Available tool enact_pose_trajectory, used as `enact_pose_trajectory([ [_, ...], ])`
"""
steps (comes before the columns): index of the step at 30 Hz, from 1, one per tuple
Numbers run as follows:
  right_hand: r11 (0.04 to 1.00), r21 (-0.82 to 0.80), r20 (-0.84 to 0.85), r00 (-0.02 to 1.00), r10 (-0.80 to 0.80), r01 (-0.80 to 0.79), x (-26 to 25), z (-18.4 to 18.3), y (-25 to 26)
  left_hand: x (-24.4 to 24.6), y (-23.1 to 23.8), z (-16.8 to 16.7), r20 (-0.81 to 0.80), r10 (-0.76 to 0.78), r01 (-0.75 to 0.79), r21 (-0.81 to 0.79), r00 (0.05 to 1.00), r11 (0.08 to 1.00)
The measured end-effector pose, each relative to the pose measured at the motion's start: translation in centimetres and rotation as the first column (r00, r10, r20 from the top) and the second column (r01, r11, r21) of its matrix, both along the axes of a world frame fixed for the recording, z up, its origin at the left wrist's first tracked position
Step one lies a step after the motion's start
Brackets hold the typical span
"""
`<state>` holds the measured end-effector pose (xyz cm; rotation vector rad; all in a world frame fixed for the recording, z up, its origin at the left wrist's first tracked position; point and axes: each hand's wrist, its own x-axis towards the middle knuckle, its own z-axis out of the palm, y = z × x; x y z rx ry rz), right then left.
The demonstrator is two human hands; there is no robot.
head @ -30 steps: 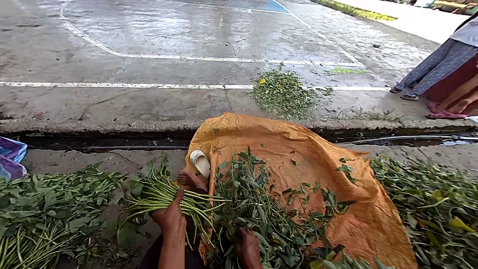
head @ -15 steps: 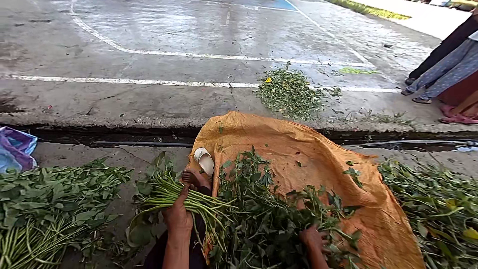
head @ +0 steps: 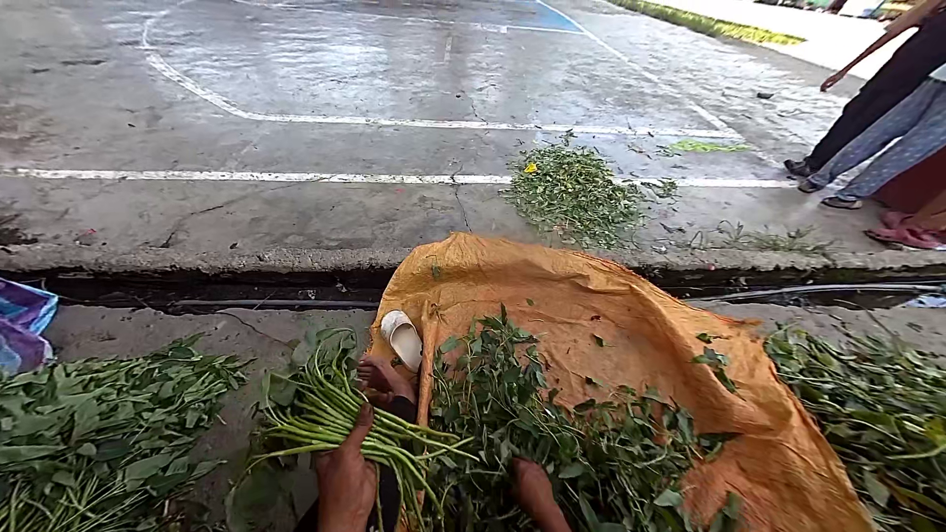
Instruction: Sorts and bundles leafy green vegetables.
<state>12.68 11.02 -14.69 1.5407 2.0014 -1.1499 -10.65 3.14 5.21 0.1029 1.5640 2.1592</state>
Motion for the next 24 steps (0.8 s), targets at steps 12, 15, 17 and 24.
enact_pose_trajectory([
  [12,0.687,0.216,-0.655,0.625,-0.425,0.694,6.7,13.1,-0.2,3.0,0.4,-1.4,0.068,-0.259,0.261,-0.021,0.964,0.965],
  [15,0.633,0.19,-0.782,0.506,-0.364,0.75,7.6,14.9,0.1,3.4,0.1,-1.4,0.07,-0.282,0.285,-0.031,0.957,0.958],
  [17,0.725,-0.061,-0.855,0.339,-0.392,0.686,8.4,15.6,0.2,3.6,0.0,-1.6,0.09,-0.287,0.292,-0.047,0.954,0.955],
  [24,0.714,0.031,-0.891,0.344,-0.298,0.699,5.7,14.4,-1.9,6.5,0.7,-3.2,0.122,-0.397,0.407,-0.078,0.91,0.91],
])
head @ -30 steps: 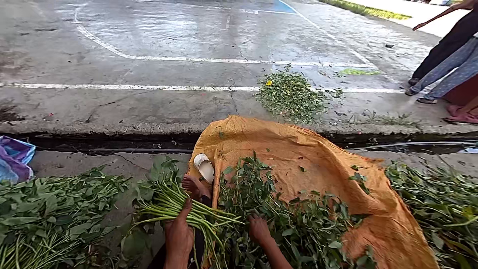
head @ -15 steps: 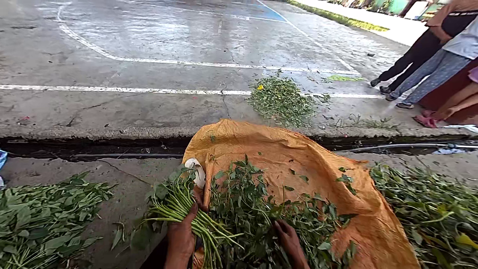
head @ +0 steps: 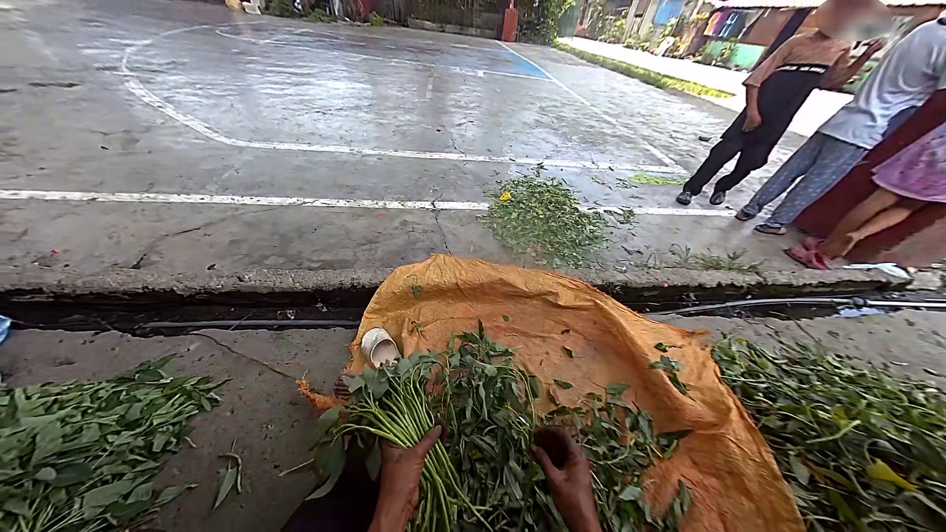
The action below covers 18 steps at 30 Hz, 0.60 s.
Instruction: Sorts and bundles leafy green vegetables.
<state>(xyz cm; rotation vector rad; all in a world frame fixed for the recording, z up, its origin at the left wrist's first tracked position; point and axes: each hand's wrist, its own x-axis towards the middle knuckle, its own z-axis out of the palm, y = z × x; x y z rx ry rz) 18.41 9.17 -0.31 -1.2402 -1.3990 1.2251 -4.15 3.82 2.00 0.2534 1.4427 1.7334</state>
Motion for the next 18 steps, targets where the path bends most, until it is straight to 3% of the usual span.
enact_pose_trajectory([
  [5,0.993,0.108,0.058,0.998,0.035,-0.042,-3.2,-0.7,-2.7,2.6,-0.1,-0.4,0.029,-0.145,0.146,-0.052,0.989,0.988],
  [10,0.983,0.134,0.072,0.991,0.114,-0.123,-4.9,-1.7,-4.9,3.4,-0.4,-0.3,0.055,-0.264,0.27,-0.246,0.963,0.931],
  [13,0.981,-0.152,0.004,0.992,0.126,-0.124,-5.3,-1.1,-5.6,2.9,-0.3,0.0,0.059,-0.296,0.299,-0.304,0.953,0.904],
  [15,0.904,-0.41,-0.146,0.987,0.07,-0.124,-6.5,-0.4,-4.9,3.2,-0.3,-0.2,0.037,-0.32,0.316,-0.302,0.947,0.899],
  [18,0.809,-0.585,-0.291,0.92,-0.262,0.045,-9.1,0.1,-3.6,3.7,-0.6,-0.8,0.001,-0.343,0.331,-0.271,0.939,0.904],
])
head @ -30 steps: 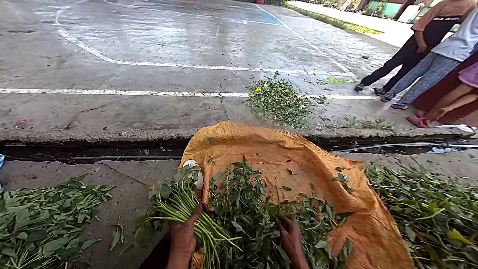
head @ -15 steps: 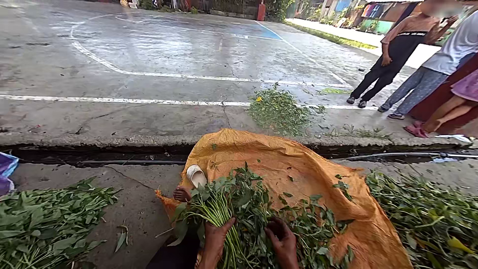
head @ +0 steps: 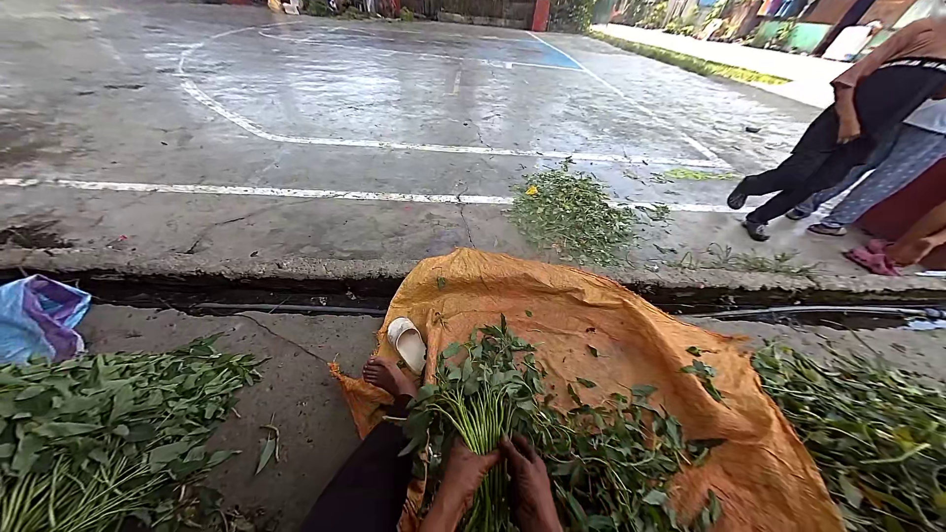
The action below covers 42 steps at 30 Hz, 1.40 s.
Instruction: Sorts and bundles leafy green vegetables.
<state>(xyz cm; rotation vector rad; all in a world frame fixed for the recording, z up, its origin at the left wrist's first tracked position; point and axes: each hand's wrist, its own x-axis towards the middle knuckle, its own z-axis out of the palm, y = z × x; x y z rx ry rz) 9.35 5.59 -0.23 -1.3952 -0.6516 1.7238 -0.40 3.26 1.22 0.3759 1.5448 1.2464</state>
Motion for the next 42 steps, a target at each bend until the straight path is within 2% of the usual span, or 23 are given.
enact_pose_trajectory([
  [2,0.976,-0.109,-0.13,0.97,-0.203,0.19,-0.9,0.4,0.5,-0.1,0.1,-0.1,0.013,0.039,-0.039,0.012,0.999,0.999],
  [4,0.959,-0.154,-0.235,0.933,-0.271,0.24,-0.3,-0.4,-0.2,-0.6,0.3,-0.1,0.005,0.103,-0.103,0.029,0.995,0.994],
  [5,0.97,-0.14,-0.224,0.947,-0.229,0.201,0.4,-1.1,-0.9,-1.1,0.3,-0.1,-0.005,0.133,-0.133,0.039,0.991,0.99],
  [7,1.0,-0.021,-0.01,1.0,0.012,-0.012,2.9,-2.6,-2.6,-2.4,0.5,-0.1,-0.024,0.178,-0.176,0.063,0.984,0.982],
  [9,0.941,0.095,0.283,0.915,0.288,-0.326,5.6,-4.4,-3.3,-3.2,0.7,0.3,-0.031,0.222,-0.22,0.076,0.974,0.973],
  [11,0.895,0.159,0.314,0.881,0.354,-0.417,6.3,-4.8,-3.2,-3.3,0.8,0.7,-0.025,0.222,-0.22,0.061,0.975,0.974],
  [15,0.827,0.315,0.13,0.885,0.448,-0.465,4.4,-2.7,-1.7,-3.1,0.9,0.5,0.047,0.245,-0.248,0.066,0.968,0.967],
  [19,0.93,0.18,-0.05,0.941,0.335,-0.322,3.3,-2.1,-1.7,-3.9,0.9,0.6,0.138,0.351,-0.36,0.049,0.926,0.932],
  [23,0.979,-0.062,-0.193,0.965,0.179,-0.195,3.2,-1.3,-1.9,-3.8,0.9,0.5,0.142,0.341,-0.35,0.041,0.929,0.936],
  [26,0.964,-0.162,-0.461,0.88,0.115,-0.212,3.4,0.2,-2.5,-4.0,0.8,0.7,0.283,0.245,-0.272,0.058,0.927,0.961],
  [28,0.968,-0.132,-0.649,0.757,0.077,-0.211,3.8,-0.1,-2.8,-4.2,0.5,1.1,0.38,0.191,-0.251,0.115,0.905,0.961],
  [29,0.974,-0.121,-0.667,0.742,0.063,-0.191,3.8,-0.1,-2.8,-4.4,0.4,1.3,0.404,0.206,-0.284,0.143,0.891,0.948],
  [31,0.985,-0.123,-0.511,0.858,0.043,-0.122,4.4,-0.8,-2.2,-5.3,0.5,1.8,0.415,0.307,-0.414,0.197,0.857,0.889],
  [32,0.987,-0.091,-0.324,0.941,0.099,-0.135,5.1,-2.1,-1.6,-6.1,0.6,2.0,0.413,0.36,-0.478,0.227,0.836,0.848],
  [33,0.974,-0.04,-0.072,0.973,0.218,-0.221,6.0,-4.1,-0.6,-6.8,0.7,2.4,0.411,0.4,-0.524,0.254,0.819,0.813],
  [34,0.949,-0.043,0.146,0.938,0.314,-0.311,7.0,-6.0,0.5,-7.4,0.5,2.6,0.415,0.408,-0.541,0.282,0.813,0.792],
  [35,0.928,-0.073,0.266,0.889,0.372,-0.366,7.7,-7.7,1.9,-7.7,0.4,2.8,0.425,0.397,-0.541,0.301,0.813,0.785],
  [37,0.921,-0.12,0.331,0.86,0.388,-0.369,8.4,-10.7,4.8,-7.6,0.0,3.0,0.473,0.325,-0.507,0.331,0.819,0.796],
  [40,0.953,-0.179,0.399,0.868,0.296,-0.244,8.6,-14.8,7.7,-6.6,0.2,3.3,0.476,0.234,-0.411,0.311,0.848,0.857],
  [42,0.921,-0.278,0.436,0.818,0.375,-0.274,8.6,-15.3,8.5,-5.6,0.8,3.4,0.42,0.236,-0.364,0.257,0.876,0.895],
])
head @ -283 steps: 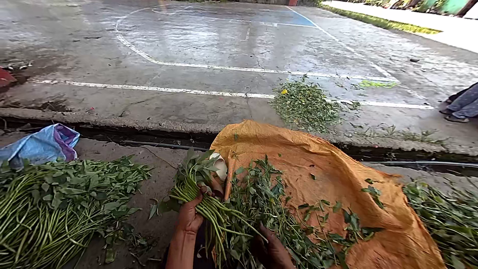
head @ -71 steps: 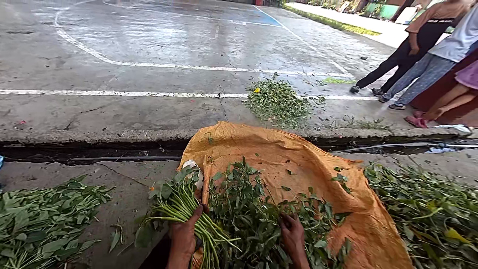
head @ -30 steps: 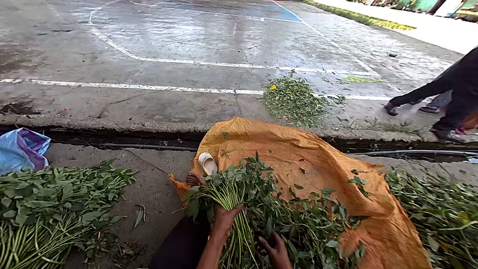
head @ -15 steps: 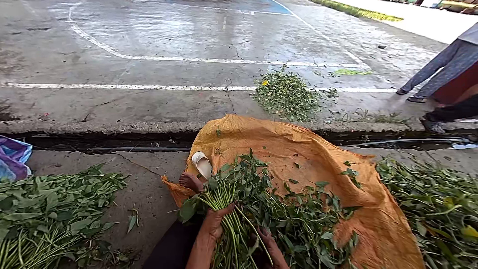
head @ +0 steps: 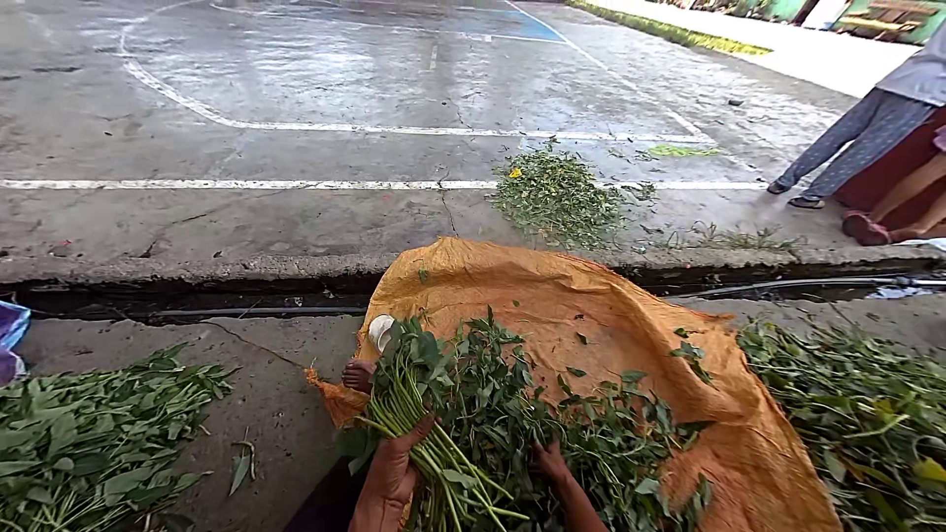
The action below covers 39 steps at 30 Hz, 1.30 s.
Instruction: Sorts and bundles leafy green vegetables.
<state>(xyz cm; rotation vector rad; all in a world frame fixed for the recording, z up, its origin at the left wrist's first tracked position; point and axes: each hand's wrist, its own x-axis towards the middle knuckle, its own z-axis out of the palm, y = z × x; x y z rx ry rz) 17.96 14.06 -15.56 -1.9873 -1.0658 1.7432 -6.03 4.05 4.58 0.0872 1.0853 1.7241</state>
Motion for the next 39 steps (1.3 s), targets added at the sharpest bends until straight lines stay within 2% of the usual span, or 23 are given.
enact_pose_trajectory([
  [2,0.988,-0.008,0.082,0.984,0.157,-0.157,-0.1,-0.1,0.5,0.6,0.6,-0.5,-0.06,-0.032,0.027,-0.088,0.998,0.996],
  [4,0.936,0.066,0.209,0.922,0.327,-0.347,-0.6,1.0,0.4,1.2,0.9,-1.7,-0.107,-0.068,0.049,-0.173,0.992,0.984],
  [5,0.915,0.138,0.224,0.912,0.344,-0.379,-1.2,2.1,0.0,1.5,0.9,-2.3,-0.128,-0.093,0.063,-0.219,0.987,0.974],
  [6,0.905,0.235,0.186,0.93,0.316,-0.355,-2.1,3.4,-0.9,1.8,1.0,-3.0,-0.144,-0.117,0.076,-0.264,0.983,0.961],
  [9,0.869,0.467,-0.065,0.974,0.219,-0.164,-4.5,7.3,-4.8,2.6,0.8,-4.4,-0.175,-0.167,0.099,-0.342,0.97,0.935],
  [11,0.8,0.588,-0.126,0.964,0.234,-0.118,-5.5,9.7,-7.3,3.0,0.8,-4.5,-0.208,-0.167,0.09,-0.333,0.964,0.939],
  [15,0.56,0.8,0.042,0.952,0.304,-0.214,-6.1,12.0,-9.8,3.1,0.5,-3.5,-0.286,-0.192,0.091,-0.332,0.939,0.939],
  [17,0.515,0.812,0.123,0.943,0.308,-0.274,-6.0,12.5,-10.0,3.0,0.2,-3.4,-0.352,-0.246,0.118,-0.347,0.903,0.93],
  [18,0.555,0.783,0.113,0.941,0.318,-0.282,-6.1,12.9,-10.0,3.0,0.0,-3.5,-0.374,-0.286,0.146,-0.36,0.883,0.921],
  [20,0.741,0.635,-0.03,0.951,0.308,-0.22,-6.5,14.1,-9.7,3.0,-0.2,-3.6,-0.399,-0.345,0.19,-0.378,0.849,0.906],
  [22,0.895,0.445,-0.243,0.957,0.157,-0.034,-7.4,15.0,-9.4,3.4,-0.3,-3.5,-0.401,-0.375,0.229,-0.367,0.836,0.902],
  [23,0.93,0.353,-0.349,0.937,0.026,0.106,-7.8,15.3,-9.2,3.5,-0.4,-3.6,-0.396,-0.391,0.251,-0.359,0.831,0.899],
  [24,0.924,0.297,-0.419,0.902,-0.101,0.242,-8.2,15.4,-9.1,3.6,-0.5,-3.7,-0.393,-0.406,0.269,-0.358,0.825,0.894],
  [25,0.9,0.282,-0.453,0.873,-0.18,0.332,-8.4,15.4,-9.1,3.6,-0.5,-3.7,-0.396,-0.41,0.267,-0.367,0.821,0.891],
  [26,0.89,0.314,-0.444,0.88,-0.171,0.331,-8.1,15.0,-9.1,3.5,-0.5,-3.7,-0.405,-0.396,0.24,-0.384,0.824,0.892],
  [27,0.906,0.371,-0.381,0.923,-0.05,0.202,-7.2,14.6,-9.4,3.4,-0.5,-3.7,-0.422,-0.373,0.197,-0.404,0.826,0.894],
  [28,0.91,0.414,-0.245,0.959,0.142,-0.029,-6.0,14.5,-9.6,3.1,-0.5,-3.9,-0.454,-0.362,0.159,-0.425,0.814,0.891],
  [29,0.87,0.409,-0.084,0.938,0.336,-0.275,-5.1,14.7,-9.7,2.7,-0.5,-4.0,-0.498,-0.37,0.133,-0.448,0.785,0.884],
  [31,0.72,0.32,0.168,0.785,0.596,-0.616,-4.2,15.7,-9.3,2.1,-0.6,-4.1,-0.566,-0.429,0.127,-0.494,0.704,0.86],
  [32,0.662,0.258,0.245,0.71,0.66,-0.704,-4.1,16.5,-8.8,2.1,-0.6,-4.1,-0.583,-0.452,0.132,-0.507,0.675,0.852],
  [34,0.631,0.251,0.267,0.679,0.684,-0.734,-4.3,17.0,-8.2,2.5,-0.4,-4.1,-0.579,-0.488,0.155,-0.529,0.653,0.834],
  [37,0.638,0.417,0.208,0.752,0.626,-0.647,-5.6,16.4,-7.3,2.9,0.0,-3.6,-0.545,-0.51,0.196,-0.531,0.666,0.824],
  [39,0.586,0.402,0.269,0.703,0.659,-0.703,-6.1,16.4,-7.2,2.9,0.0,-3.8,-0.523,-0.494,0.203,-0.517,0.694,0.832],
])
